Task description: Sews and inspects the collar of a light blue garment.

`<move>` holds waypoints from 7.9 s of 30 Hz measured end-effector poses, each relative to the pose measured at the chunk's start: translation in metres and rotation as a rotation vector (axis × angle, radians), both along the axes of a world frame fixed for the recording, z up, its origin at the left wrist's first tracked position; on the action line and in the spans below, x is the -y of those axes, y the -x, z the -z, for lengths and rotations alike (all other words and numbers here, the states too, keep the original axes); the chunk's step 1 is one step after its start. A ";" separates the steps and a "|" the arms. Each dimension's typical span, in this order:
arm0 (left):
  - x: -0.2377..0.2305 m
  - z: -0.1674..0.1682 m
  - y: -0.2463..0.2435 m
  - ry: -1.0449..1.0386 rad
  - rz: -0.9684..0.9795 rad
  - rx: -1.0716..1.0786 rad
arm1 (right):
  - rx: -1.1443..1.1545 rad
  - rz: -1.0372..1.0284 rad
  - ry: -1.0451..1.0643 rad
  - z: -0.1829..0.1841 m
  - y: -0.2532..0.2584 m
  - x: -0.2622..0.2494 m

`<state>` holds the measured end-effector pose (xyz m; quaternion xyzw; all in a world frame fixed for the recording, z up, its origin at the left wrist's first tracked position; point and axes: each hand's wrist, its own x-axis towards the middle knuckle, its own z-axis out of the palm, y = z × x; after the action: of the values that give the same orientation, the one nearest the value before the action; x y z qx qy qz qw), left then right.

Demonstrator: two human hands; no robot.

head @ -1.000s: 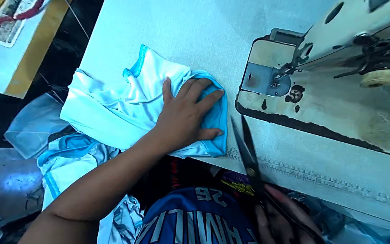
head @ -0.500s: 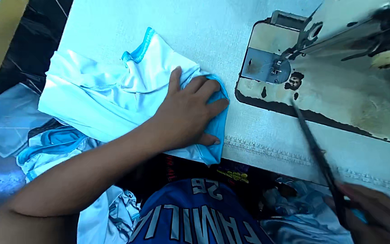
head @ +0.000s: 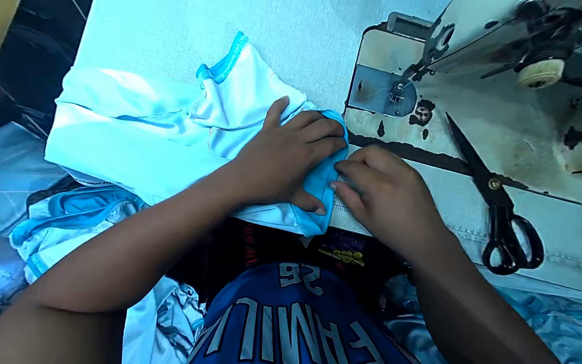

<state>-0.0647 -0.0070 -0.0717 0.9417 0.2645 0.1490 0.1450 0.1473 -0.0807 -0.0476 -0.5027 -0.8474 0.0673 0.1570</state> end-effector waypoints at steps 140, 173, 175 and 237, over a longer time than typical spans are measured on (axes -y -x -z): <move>0.031 -0.001 -0.007 0.044 -0.207 0.364 | -1.504 -0.312 0.410 0.004 -0.001 -0.007; 0.015 0.000 -0.010 0.378 -0.039 0.778 | -1.475 -0.228 0.555 -0.012 -0.007 -0.011; 0.015 -0.001 -0.007 0.416 -0.053 0.780 | -1.548 -0.247 0.582 -0.012 0.002 -0.022; -0.073 -0.037 -0.035 0.021 0.120 0.458 | -1.307 0.115 0.233 0.022 -0.021 -0.017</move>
<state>-0.0296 0.0662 -0.0346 0.8958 0.1696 0.3471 0.2197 0.1683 -0.0633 -0.0697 -0.4165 -0.5371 0.4409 0.5862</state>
